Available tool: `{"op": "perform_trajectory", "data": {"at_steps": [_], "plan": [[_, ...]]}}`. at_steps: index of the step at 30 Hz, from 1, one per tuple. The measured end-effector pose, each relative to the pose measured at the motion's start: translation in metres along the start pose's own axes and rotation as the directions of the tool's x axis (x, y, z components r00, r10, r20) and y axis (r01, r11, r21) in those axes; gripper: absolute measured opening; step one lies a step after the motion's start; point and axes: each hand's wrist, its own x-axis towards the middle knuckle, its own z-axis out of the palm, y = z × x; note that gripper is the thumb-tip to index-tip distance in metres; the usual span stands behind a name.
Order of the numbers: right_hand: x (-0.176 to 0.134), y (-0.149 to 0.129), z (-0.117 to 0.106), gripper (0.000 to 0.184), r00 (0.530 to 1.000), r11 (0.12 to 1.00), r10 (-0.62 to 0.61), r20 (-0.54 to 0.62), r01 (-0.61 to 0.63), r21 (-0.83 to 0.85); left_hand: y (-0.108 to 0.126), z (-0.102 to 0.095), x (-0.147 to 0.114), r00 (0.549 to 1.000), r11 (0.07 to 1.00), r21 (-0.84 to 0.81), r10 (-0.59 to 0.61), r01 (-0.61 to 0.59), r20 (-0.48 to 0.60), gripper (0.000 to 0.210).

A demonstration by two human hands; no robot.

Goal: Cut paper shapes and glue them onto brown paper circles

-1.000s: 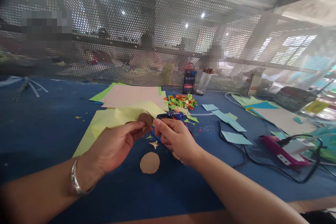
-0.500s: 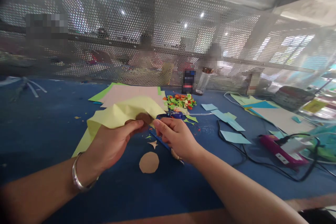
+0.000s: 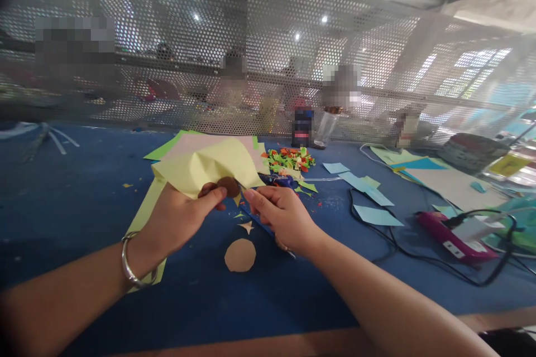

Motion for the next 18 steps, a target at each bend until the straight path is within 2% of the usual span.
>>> {"op": "perform_trajectory", "data": {"at_steps": [4,6,10,13,18], "plan": [[0.0001,-0.0005,-0.0006,0.049,1.0,1.0,-0.002,-0.007,0.002,-0.024,0.0028,-0.0009,-0.0002,1.0,0.999,0.036,-0.007,0.007,0.015,0.01],[0.0002,-0.0006,-0.0006,0.049,1.0,0.999,-0.004,-0.008,0.004,-0.032,0.0049,-0.0016,0.0002,1.0,0.996,0.084,0.014,-0.016,0.021,0.004],[0.0002,0.0007,-0.0012,0.049,1.0,0.998,-0.006,-0.006,0.006,-0.055,0.0069,-0.0031,0.0012,0.998,0.993,0.108,0.047,-0.05,0.036,0.007],[0.0,0.0017,-0.0023,0.049,1.0,0.997,-0.007,-0.01,0.006,-0.077,0.0079,-0.0047,0.0022,0.999,0.995,0.1,0.022,-0.026,0.044,0.003],[-0.0004,0.0012,-0.005,0.05,1.0,0.992,-0.022,-0.003,0.021,-0.125,0.0025,-0.0062,0.0064,0.993,0.996,0.073,-0.058,0.051,0.1,0.008]]}}
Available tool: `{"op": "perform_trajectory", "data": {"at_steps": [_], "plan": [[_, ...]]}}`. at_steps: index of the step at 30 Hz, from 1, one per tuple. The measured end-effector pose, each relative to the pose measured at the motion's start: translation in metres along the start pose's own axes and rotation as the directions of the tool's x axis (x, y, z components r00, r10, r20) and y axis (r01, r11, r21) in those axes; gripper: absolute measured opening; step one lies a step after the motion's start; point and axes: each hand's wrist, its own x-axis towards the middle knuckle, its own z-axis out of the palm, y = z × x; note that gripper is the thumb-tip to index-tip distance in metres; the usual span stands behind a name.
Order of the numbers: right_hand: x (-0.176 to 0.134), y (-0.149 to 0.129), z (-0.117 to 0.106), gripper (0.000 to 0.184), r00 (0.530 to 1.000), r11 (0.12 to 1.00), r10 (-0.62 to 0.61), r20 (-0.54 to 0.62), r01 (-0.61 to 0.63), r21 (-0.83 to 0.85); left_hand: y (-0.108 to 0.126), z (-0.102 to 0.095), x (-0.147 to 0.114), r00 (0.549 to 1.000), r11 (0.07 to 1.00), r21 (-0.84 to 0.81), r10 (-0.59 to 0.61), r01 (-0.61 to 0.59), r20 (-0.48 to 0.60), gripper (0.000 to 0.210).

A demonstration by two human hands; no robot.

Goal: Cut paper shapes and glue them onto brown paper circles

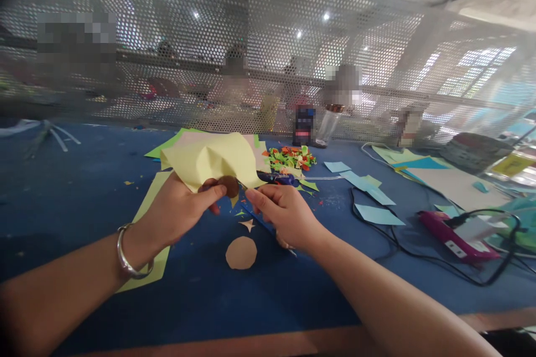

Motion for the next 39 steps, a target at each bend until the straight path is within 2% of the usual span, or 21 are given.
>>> {"op": "perform_trajectory", "data": {"at_steps": [3,6,10,14,18,22,26,29,33,35,39], "plan": [[-0.001,-0.001,-0.001,0.049,1.0,1.0,-0.022,0.008,0.022,-0.007,-0.008,0.003,0.003,0.998,0.99,-0.129,-0.056,0.056,-0.002,0.009],[-0.002,-0.002,0.0,0.047,1.0,1.0,-0.026,0.008,0.026,0.014,-0.013,0.006,0.005,0.994,0.977,-0.181,-0.111,0.112,0.014,0.007],[-0.002,-0.004,0.003,0.043,1.0,0.994,-0.024,-0.015,0.025,0.11,-0.013,0.006,0.003,0.995,0.991,-0.092,-0.101,0.099,-0.021,0.006],[-0.001,-0.005,0.005,0.041,0.994,0.978,-0.038,-0.105,0.059,0.202,-0.016,0.003,0.004,0.997,0.998,0.047,-0.04,0.044,-0.065,0.005],[0.0,-0.003,0.006,0.036,0.979,0.986,-0.102,-0.177,0.123,0.111,-0.015,0.005,0.002,0.999,0.999,0.016,-0.038,0.038,0.001,0.012],[0.003,0.002,0.009,0.024,0.98,0.988,-0.157,-0.122,0.155,-0.018,-0.008,0.012,-0.005,0.994,0.998,-0.049,-0.039,0.044,0.1,0.025],[0.004,0.003,0.012,0.016,0.981,0.985,-0.162,-0.107,0.156,-0.069,-0.003,0.018,-0.009,0.984,0.983,-0.162,-0.056,0.084,0.171,0.03],[0.004,0.0,0.012,0.016,0.978,0.985,-0.167,-0.124,0.161,-0.059,-0.001,0.018,-0.01,0.977,0.947,-0.281,-0.108,0.157,0.184,0.021],[0.003,-0.003,0.009,0.017,0.962,0.98,-0.201,-0.183,0.199,-0.032,0.0,0.019,-0.011,0.935,0.785,-0.511,-0.273,0.352,0.224,0.022],[0.004,-0.003,0.009,0.018,0.96,0.978,-0.202,-0.194,0.207,0.005,-0.001,0.021,-0.013,0.913,0.723,-0.557,-0.331,0.408,0.24,0.022],[0.004,-0.002,0.008,0.022,0.965,0.979,-0.189,-0.182,0.2,0.04,-0.003,0.023,-0.014,0.92,0.749,-0.535,-0.328,0.39,0.212,0.018]]}}
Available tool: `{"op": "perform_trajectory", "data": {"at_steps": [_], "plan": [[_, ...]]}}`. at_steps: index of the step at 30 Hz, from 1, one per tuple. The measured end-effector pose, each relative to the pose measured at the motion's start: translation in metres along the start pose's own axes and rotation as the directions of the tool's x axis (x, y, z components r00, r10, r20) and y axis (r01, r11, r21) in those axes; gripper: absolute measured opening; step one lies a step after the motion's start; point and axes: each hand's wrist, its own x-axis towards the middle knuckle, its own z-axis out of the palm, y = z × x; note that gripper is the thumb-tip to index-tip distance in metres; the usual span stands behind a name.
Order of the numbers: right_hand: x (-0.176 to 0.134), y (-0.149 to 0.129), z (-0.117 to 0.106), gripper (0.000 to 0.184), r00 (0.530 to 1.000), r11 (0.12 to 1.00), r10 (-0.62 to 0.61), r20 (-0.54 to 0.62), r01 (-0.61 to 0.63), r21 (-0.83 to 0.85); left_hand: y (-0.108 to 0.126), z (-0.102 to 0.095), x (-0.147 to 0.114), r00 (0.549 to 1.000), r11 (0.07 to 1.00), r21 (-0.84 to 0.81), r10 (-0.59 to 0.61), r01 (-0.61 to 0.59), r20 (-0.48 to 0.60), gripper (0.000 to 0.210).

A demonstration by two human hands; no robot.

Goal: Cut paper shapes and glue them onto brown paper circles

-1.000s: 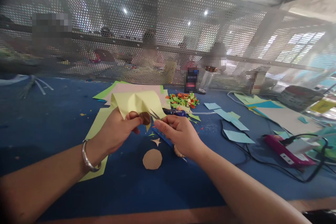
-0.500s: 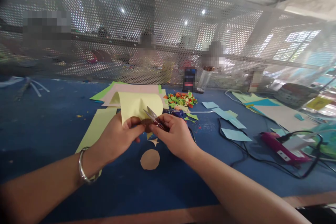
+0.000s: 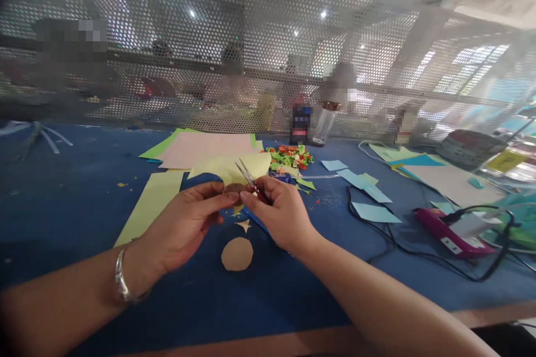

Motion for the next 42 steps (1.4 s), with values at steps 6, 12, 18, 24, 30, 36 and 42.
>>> {"op": "perform_trajectory", "data": {"at_steps": [6,12,18,24,30,36,42], "plan": [[-0.003,-0.003,-0.001,0.038,0.985,0.991,0.129,0.118,-0.132,0.013,0.008,-0.009,0.01,0.991,0.986,0.128,0.117,-0.108,-0.066,0.016],[-0.004,-0.004,0.001,0.05,0.948,0.962,0.256,0.188,-0.269,0.046,0.012,-0.016,0.017,0.985,0.978,0.132,0.167,-0.16,-0.043,0.014],[-0.004,-0.007,0.002,0.049,0.93,0.931,0.312,0.193,-0.34,0.136,0.014,-0.015,0.014,0.988,0.984,0.098,0.151,-0.148,-0.029,0.016],[-0.003,-0.009,0.0,0.049,0.92,0.921,0.329,0.214,-0.362,0.141,0.015,-0.014,0.014,0.99,0.982,0.125,0.144,-0.144,0.011,0.016],[-0.004,-0.008,-0.004,0.051,0.928,0.929,0.312,0.201,-0.343,0.139,0.012,-0.014,0.011,0.988,0.974,0.201,0.075,-0.102,0.137,0.015],[-0.004,-0.003,-0.007,0.048,0.932,0.936,0.294,0.211,-0.325,0.134,0.011,-0.015,0.01,0.985,0.975,0.195,0.075,-0.105,0.158,0.013],[-0.003,-0.001,-0.008,0.047,0.935,0.94,0.285,0.209,-0.316,0.132,0.012,-0.014,0.01,0.984,0.976,0.19,0.074,-0.104,0.161,0.015]]}}
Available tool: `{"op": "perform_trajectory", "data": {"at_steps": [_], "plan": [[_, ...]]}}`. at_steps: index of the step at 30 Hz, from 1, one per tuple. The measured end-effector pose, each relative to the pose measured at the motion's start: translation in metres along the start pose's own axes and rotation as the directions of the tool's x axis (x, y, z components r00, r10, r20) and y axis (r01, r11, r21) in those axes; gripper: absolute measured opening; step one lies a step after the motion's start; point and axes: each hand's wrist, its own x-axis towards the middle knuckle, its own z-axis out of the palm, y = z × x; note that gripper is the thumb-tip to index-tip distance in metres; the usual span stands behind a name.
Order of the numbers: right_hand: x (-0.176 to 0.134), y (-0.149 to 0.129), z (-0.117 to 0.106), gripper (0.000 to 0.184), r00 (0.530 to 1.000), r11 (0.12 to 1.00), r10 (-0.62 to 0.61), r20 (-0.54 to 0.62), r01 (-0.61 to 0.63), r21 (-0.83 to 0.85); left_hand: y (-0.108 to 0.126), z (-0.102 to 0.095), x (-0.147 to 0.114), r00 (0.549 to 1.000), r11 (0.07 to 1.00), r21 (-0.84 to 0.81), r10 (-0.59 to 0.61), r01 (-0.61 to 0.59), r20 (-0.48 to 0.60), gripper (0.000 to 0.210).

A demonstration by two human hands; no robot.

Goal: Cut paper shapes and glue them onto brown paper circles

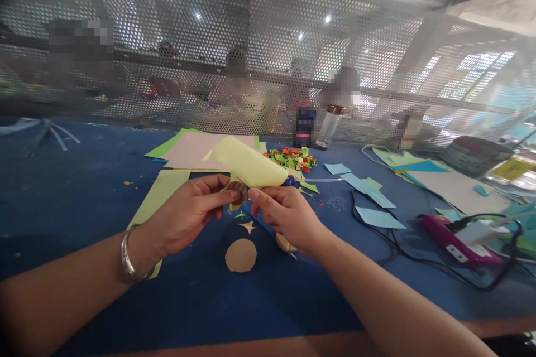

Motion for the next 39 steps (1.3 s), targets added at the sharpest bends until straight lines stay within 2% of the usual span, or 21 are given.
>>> {"op": "perform_trajectory", "data": {"at_steps": [13,20,28,34,39], "plan": [[-0.002,-0.002,-0.002,0.05,1.0,0.996,-0.019,-0.001,0.019,-0.091,0.0,0.0,-0.002,0.999,0.998,-0.058,-0.007,0.004,-0.04,0.012],[-0.003,-0.002,-0.005,0.049,0.999,0.985,-0.049,0.008,0.049,-0.166,0.002,-0.001,-0.001,0.999,0.994,-0.091,-0.055,0.054,-0.003,0.01],[-0.003,-0.003,-0.01,0.049,0.996,0.957,-0.088,0.013,0.088,-0.277,0.001,-0.001,-0.001,0.998,0.991,-0.126,-0.055,0.054,-0.003,0.012],[-0.001,-0.002,-0.015,0.049,0.991,0.93,-0.13,0.033,0.134,-0.344,0.001,-0.003,0.001,0.996,0.993,-0.086,-0.079,0.076,-0.032,0.013],[0.0,-0.002,-0.018,0.049,0.985,0.909,-0.165,0.054,0.173,-0.379,0.005,-0.003,0.0,0.996,0.993,-0.077,-0.092,0.09,-0.015,0.014]]}}
